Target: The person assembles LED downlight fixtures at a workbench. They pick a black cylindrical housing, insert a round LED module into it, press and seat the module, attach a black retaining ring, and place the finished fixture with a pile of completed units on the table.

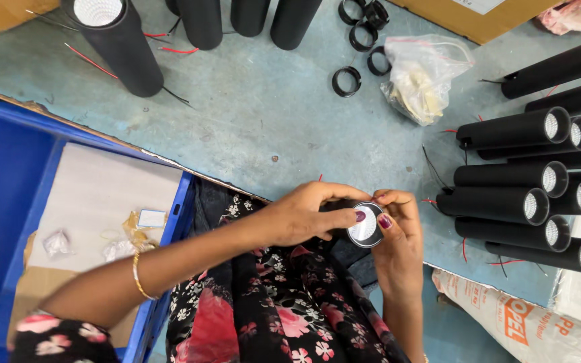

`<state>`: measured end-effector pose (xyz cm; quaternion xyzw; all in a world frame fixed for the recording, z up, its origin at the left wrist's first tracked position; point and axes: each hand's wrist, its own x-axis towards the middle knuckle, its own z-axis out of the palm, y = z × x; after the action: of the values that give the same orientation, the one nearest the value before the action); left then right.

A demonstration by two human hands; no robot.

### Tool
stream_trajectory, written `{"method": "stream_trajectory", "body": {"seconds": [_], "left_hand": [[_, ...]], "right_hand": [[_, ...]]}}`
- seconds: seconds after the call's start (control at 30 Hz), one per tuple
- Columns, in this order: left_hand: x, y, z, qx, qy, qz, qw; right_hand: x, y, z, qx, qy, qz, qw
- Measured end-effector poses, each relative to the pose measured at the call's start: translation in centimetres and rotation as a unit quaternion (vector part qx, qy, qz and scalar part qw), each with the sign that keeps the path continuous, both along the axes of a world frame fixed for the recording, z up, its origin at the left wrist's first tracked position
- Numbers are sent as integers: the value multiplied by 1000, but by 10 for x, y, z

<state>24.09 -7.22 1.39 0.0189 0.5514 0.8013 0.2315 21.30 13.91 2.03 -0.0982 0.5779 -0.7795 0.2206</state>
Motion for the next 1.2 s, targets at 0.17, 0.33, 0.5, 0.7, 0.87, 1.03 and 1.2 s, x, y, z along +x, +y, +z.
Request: {"method": "stream_trajectory", "body": {"seconds": [0.17,0.33,0.5,0.7,0.87,1.03,1.2], "left_hand": [[14,6,1,-27,18,32,999],[1,14,1,-109,201,101,968],[-59,15,-4,-109,240,51,963],[-44,46,-11,-112,244,168,949],[-47,45,-4,-140,189,192,953],[-56,50,3,-297,186,218,911],[-49,59,5,-382,283,240,846]], "right_hand": [[3,-1,-4,159,160,16,974],[12,-7,10,285,187,-54,939],[-12,-28,5,179,180,-147,956],[-32,-25,1,190,192,-187,945],[-45,-15,6,171,169,-120,963],[-44,-12,20,403,318,-160,843],[-38,-14,38,460,279,-156,829]]}}
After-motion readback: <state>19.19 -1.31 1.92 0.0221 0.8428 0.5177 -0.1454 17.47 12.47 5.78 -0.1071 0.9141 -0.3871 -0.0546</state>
